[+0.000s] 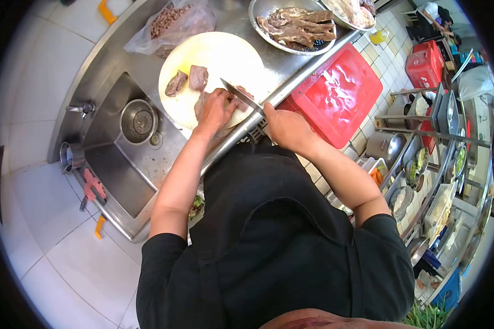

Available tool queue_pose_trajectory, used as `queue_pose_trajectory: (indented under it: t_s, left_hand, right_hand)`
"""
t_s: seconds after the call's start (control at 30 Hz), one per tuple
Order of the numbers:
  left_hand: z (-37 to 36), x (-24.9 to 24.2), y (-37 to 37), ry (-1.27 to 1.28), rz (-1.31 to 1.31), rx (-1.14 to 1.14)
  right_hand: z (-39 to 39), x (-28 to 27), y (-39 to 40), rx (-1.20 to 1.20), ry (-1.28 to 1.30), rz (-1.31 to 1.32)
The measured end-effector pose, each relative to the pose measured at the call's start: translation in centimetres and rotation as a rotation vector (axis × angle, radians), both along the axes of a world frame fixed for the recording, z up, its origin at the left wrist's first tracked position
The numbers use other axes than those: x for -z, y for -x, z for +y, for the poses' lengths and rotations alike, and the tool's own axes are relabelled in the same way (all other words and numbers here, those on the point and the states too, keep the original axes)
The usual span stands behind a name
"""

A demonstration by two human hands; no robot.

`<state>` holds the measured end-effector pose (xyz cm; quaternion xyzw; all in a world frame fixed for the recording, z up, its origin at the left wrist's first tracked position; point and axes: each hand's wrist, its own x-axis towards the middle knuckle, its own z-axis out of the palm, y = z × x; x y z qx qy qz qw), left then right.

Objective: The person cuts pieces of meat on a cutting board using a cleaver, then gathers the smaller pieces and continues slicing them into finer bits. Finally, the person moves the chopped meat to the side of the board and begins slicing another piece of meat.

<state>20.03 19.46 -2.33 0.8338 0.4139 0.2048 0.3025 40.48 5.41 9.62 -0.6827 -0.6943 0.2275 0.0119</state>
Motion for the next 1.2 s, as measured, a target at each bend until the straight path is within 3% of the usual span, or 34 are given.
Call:
queue_pose_trajectory:
  t_s: [0.17,0.37,0.93,1.2]
  left_hand:
    - [0.3,0.9,0.3,0.001,-0.017,0.018]
    - [0.2,0.7,0.3,0.034,-0.091,0.042]
    - [0.5,0.8,1.0,0.011,0.041,0.047]
    - [0.0,0.9,1.3,0.027,-0.055,0.031]
  right_hand:
    - [0.2,-0.3,-0.1,-0.031,0.063,-0.001]
    - [1.4,4.2,0.3,0.013,0.003,-0.032]
    - [0.9,-0.8,1.2,-0.051,0.063,-0.020]
    - [1.1,4.6,1.5,-0.027,0.029,-0.053]
